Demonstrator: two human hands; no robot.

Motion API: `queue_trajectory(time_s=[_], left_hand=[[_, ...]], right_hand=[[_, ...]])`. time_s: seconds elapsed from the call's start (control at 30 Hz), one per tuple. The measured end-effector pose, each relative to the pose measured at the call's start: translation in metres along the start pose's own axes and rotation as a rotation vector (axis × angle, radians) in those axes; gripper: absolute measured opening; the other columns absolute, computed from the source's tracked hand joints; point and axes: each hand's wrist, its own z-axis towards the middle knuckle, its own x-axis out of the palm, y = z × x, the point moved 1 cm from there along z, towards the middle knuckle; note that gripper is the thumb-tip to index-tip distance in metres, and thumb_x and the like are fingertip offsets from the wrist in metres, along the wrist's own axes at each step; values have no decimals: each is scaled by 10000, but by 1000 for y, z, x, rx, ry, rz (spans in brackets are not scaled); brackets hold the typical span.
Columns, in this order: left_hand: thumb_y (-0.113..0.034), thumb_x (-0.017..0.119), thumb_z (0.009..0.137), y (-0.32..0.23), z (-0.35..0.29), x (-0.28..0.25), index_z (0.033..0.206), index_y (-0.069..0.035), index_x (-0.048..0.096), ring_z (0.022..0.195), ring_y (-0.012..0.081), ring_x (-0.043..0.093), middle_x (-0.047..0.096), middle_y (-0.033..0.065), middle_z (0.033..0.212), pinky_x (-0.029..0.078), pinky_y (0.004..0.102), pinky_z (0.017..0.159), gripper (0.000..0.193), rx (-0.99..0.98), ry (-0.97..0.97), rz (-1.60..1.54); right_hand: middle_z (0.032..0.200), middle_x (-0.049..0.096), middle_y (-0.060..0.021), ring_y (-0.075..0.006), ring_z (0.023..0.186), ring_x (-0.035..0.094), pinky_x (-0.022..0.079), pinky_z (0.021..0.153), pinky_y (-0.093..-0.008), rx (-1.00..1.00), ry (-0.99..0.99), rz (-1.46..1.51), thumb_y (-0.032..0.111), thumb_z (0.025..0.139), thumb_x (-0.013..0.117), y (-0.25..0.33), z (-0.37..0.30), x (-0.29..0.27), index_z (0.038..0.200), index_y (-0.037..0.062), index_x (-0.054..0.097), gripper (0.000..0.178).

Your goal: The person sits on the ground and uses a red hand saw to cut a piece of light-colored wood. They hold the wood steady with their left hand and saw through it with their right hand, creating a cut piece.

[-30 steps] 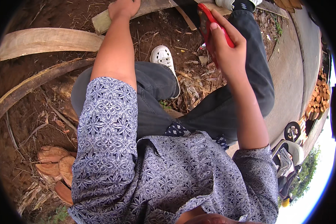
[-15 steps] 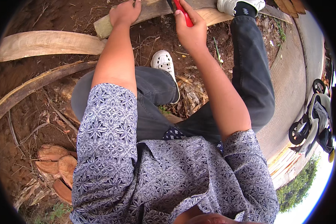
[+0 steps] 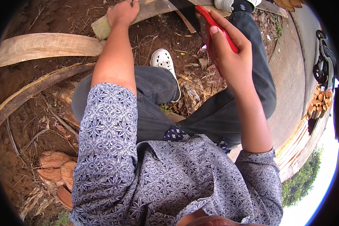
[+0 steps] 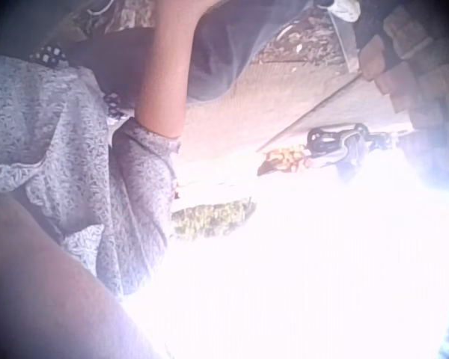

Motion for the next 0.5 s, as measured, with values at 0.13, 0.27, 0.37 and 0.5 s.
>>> queue_trajectory(time_s=[0.13, 0.27, 0.37, 0.5], left_hand=[[-455, 471, 978, -9, 0, 3, 1132, -123, 753, 1131, 374, 673, 731, 170, 1186, 461, 499, 1058, 462, -7, 21, -24], [-465, 474, 980, -16, -6, 0, 1162, -130, 742, 1137, 372, 673, 734, 167, 1183, 460, 511, 1062, 466, -11, 64, -44], [-476, 483, 976, -2, -4, 0, 1155, -130, 747, 1143, 374, 671, 733, 168, 1187, 472, 521, 1048, 470, -70, 76, -38], [-492, 495, 973, -10, -6, -8, 1142, -134, 754, 1135, 381, 675, 738, 168, 1171, 490, 521, 1023, 473, -77, 97, -72]], right_hand=[[1194, 749, -162, -199, 1110, 695, 524, 982, -307, -115, -31, 64, 101, 1000, 633, -28, 75, 60, 1274, -87, 669, 334], [1160, 760, -156, -179, 1055, 710, 542, 935, -297, -169, -33, 117, 97, 1000, 618, -56, 127, 76, 1251, -74, 692, 313], [1087, 743, -104, -126, 920, 660, 526, 822, -263, -100, -12, 136, 140, 1010, 626, -59, 111, 75, 1304, -1, 682, 331], [1187, 731, -68, -57, 957, 627, 508, 867, -230, -91, -21, 239, 150, 1012, 661, -120, 53, 75, 1441, 69, 619, 438]])
